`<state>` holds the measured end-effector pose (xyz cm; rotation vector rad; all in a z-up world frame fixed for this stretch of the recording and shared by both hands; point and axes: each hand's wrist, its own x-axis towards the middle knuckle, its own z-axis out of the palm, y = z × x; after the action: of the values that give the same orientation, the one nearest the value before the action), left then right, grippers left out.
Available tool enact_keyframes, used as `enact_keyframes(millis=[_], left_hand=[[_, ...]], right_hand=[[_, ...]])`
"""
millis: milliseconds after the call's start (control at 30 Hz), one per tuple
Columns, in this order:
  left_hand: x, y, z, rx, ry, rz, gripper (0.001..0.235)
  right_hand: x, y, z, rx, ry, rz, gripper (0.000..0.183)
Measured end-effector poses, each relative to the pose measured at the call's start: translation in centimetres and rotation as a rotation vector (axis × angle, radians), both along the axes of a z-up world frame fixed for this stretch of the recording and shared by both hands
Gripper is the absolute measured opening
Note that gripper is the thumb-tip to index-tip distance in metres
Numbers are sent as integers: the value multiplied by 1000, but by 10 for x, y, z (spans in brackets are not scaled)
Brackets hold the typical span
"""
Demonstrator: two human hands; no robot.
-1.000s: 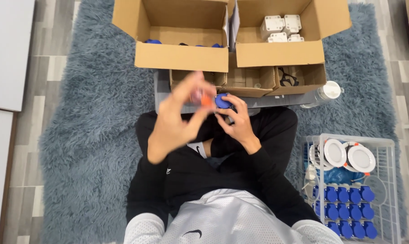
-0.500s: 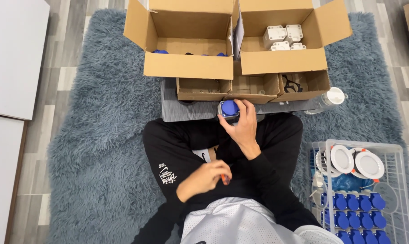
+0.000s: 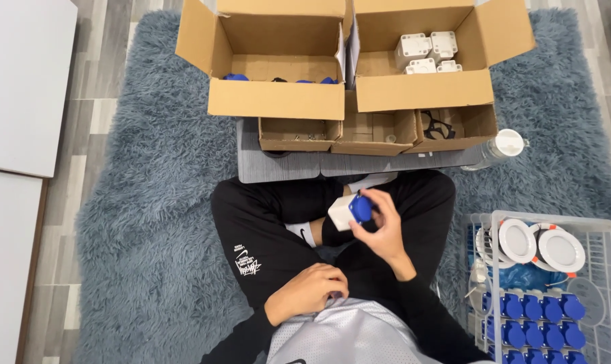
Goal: The person sits on a rug and assembles small electrical components. They pick a blue plastic part and a white plastic part from a cardboard box, attach a black ring, and use a screwdriver to tighten screws on the blue part. The assembled unit is placed into a clear plastic crate.
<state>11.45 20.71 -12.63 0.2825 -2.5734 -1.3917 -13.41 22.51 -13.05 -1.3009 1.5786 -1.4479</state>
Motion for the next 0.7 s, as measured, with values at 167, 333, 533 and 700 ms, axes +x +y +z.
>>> enact_keyframes(millis=[167,333,533,700], left_hand=[[0,-19,20,216,-129,-49,28],[6,-40,-9,523,-40,124,38],[-9,-44,-54,1161,168,307,73],[-34,-41,-52,1060,209,463,58]], right_hand=[[-2,16,-5,45,-64,90,71],[-2,27,-13,21,-140,203,67],[11,26,-18,-143,-165,277,75],[3,23,3,-26,-16,341,80]])
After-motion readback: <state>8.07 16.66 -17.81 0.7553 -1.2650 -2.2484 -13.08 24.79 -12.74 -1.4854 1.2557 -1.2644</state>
